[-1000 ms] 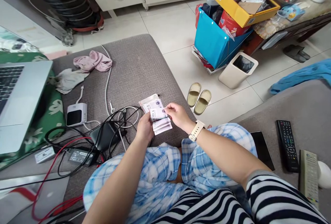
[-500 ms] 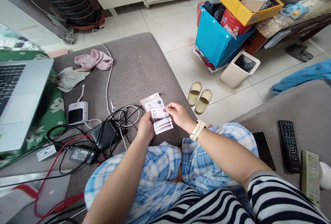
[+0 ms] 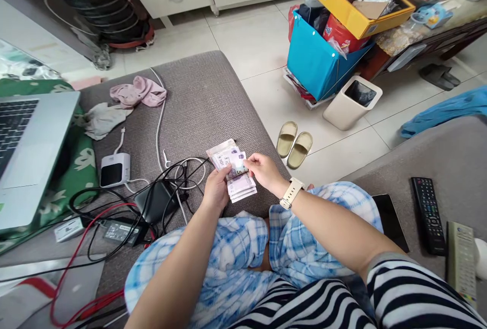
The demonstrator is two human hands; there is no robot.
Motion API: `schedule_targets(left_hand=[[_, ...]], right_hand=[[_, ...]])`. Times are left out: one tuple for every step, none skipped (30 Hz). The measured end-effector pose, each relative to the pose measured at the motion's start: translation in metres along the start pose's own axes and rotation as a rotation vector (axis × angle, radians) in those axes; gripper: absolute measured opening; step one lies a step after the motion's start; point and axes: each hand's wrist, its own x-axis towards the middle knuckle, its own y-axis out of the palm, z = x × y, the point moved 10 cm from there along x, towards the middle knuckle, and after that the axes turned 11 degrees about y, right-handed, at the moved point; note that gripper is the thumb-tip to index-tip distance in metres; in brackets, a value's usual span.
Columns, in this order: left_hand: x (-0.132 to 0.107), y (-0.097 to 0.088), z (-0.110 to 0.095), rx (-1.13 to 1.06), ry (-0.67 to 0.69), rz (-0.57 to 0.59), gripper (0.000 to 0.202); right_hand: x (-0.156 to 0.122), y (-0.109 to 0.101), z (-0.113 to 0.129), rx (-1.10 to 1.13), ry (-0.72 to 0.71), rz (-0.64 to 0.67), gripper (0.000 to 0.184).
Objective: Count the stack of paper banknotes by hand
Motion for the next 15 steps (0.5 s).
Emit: schedule_targets(left_hand=[[-0.001,0.001,0.0,0.003,-0.003,0.003,0.032],[-0.001,0.002,0.0,0.009,-0.006,0.005,0.032],[-0.001,0.002,0.0,0.014,-0.007,0.008,0.033],[-0.001,0.002,0.0,0.018,-0.006,0.014,0.033],[-0.001,0.002,0.0,0.02,-0.002,0.02,0.033],[-0.001,0.002,0.0,0.021,0.003,0.025,0.034],[-0.001,0.002,0.0,0.023,0.009,0.03,0.034],[0.0,0.001,0.001,0.026,0.011,0.034,0.034],[0.0,0.001,0.001,0.031,0.012,0.036,0.035],[0.0,0.0,0.002,0.035,0.011,0.038,0.035],[0.0,0.0,0.002,0.037,0.01,0.041,0.035],[0.0,0.0,0.003,0.036,0.011,0.046,0.036],[0.0,0.001,0.003,0.036,0.012,0.051,0.036],[0.0,0.001,0.002,0.036,0.012,0.056,0.037],[0.0,0.002,0.002,0.038,0.011,0.06,0.037]], right_hand=[[0.0,-0.002,-0.001,0.0,0.011,-0.018,0.029],[0.0,-0.004,-0.002,0.0,0.021,-0.035,0.028],[0.0,-0.006,-0.002,-0.002,0.03,-0.052,0.027],[0.0,-0.008,-0.003,-0.007,0.035,-0.069,0.025],[0.0,-0.009,-0.003,-0.018,0.039,-0.084,0.024],[0.0,-0.011,-0.003,-0.032,0.04,-0.098,0.024],[0.001,-0.012,-0.004,-0.047,0.039,-0.112,0.023],[0.001,-0.013,-0.004,-0.062,0.036,-0.122,0.023],[0.001,-0.013,-0.004,-0.077,0.031,-0.126,0.023],[0.002,-0.013,-0.004,-0.092,0.025,-0.126,0.022],[0.002,-0.012,-0.004,-0.105,0.017,-0.127,0.023],[0.002,-0.012,-0.004,-0.118,0.009,-0.127,0.023],[0.002,-0.012,-0.004,-0.13,0.003,-0.127,0.023],[0.003,-0.012,-0.005,-0.139,0.001,-0.127,0.023],[0.003,-0.011,-0.005,-0.146,0.002,-0.127,0.023]])
